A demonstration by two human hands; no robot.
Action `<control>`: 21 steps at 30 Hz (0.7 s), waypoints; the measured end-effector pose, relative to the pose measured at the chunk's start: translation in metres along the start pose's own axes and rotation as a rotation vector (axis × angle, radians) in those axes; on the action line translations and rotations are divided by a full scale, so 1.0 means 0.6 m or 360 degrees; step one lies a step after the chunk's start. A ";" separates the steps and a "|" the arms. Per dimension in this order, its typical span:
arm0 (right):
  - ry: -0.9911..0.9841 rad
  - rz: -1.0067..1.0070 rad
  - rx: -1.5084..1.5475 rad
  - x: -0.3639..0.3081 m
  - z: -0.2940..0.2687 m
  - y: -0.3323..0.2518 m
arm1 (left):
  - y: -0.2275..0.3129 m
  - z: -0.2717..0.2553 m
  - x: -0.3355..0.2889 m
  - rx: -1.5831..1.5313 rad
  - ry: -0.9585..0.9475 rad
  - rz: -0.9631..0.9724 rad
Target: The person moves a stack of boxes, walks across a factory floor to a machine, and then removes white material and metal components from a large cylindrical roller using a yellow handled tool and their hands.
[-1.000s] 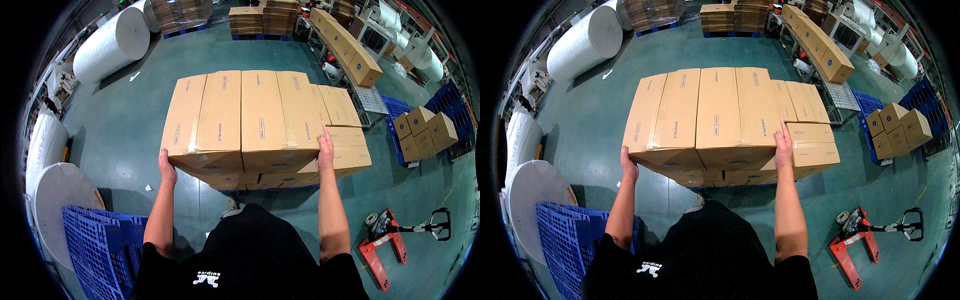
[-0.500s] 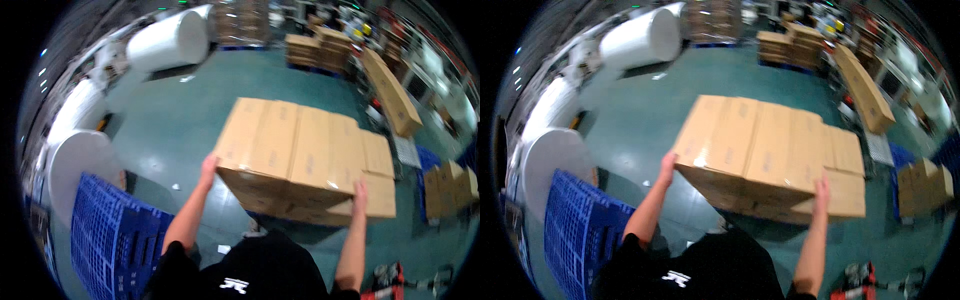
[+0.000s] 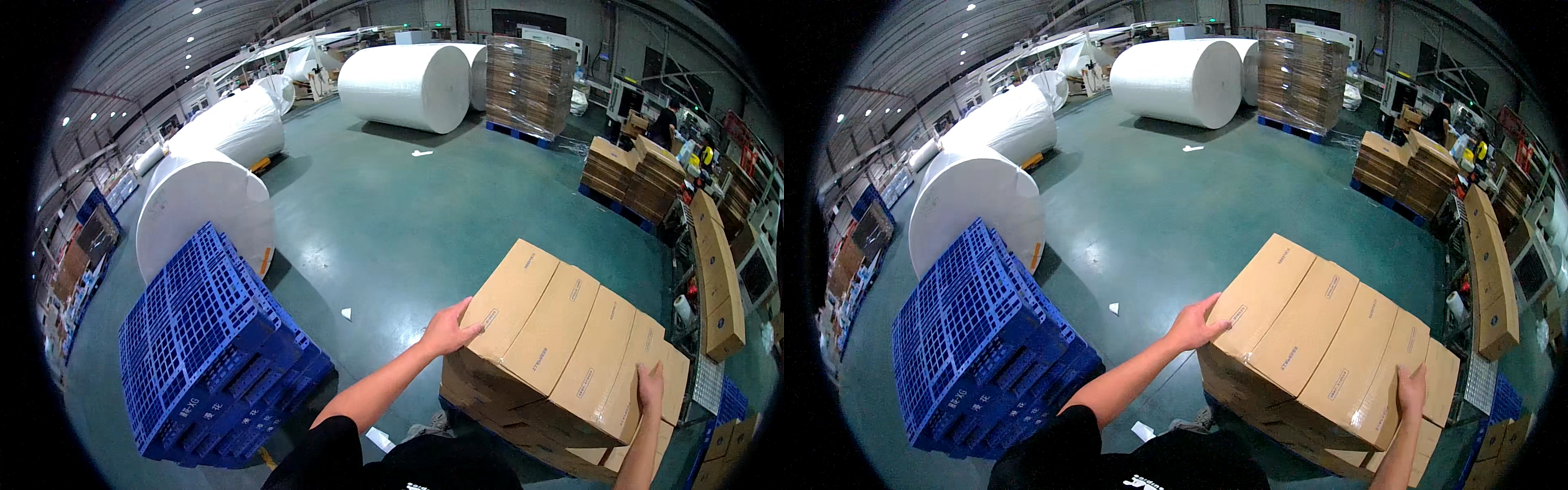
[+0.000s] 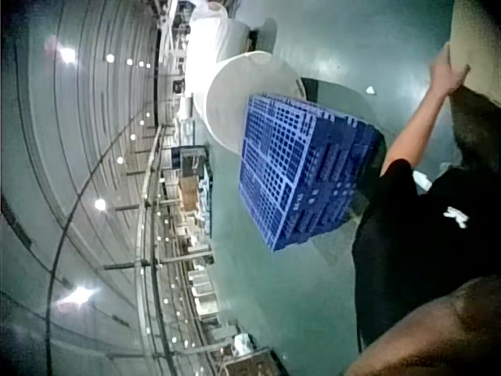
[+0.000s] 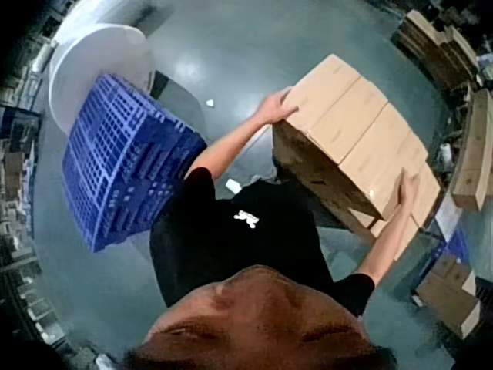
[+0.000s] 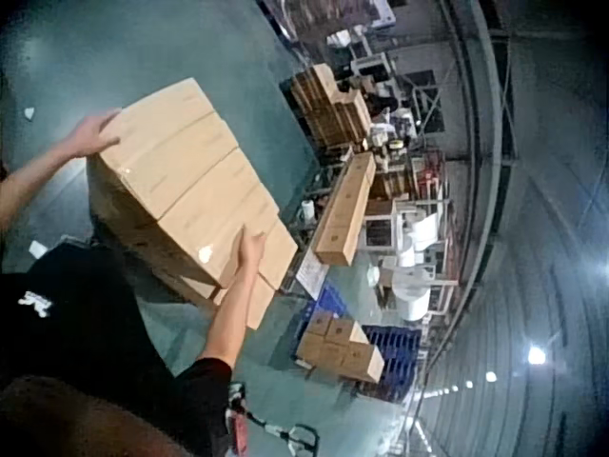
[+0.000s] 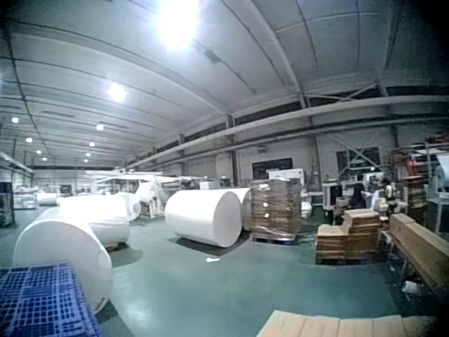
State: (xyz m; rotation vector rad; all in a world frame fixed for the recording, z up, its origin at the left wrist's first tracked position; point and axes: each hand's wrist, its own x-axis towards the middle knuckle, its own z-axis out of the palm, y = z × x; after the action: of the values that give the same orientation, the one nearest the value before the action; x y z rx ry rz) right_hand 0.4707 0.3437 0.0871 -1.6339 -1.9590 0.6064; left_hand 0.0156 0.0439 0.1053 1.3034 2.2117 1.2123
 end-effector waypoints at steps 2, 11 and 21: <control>-0.0063 0.0003 0.0088 -0.011 0.012 -0.029 | -0.003 -0.005 -0.003 -0.0007 0.0022 -0.0089; 0.0040 0.0034 -0.0096 -0.041 -0.018 -0.096 | -0.031 0.024 0.001 -0.0258 0.0184 0.0078; 0.0098 0.0022 0.1031 -0.014 0.027 0.083 | -0.055 0.059 -0.091 -0.0495 0.0389 -0.0010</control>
State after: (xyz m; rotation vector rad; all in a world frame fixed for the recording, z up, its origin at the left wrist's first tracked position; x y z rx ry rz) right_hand 0.4992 0.3442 0.0421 -1.2347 -1.4828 1.0489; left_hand 0.0484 0.0092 0.0500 1.0720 2.0671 1.7107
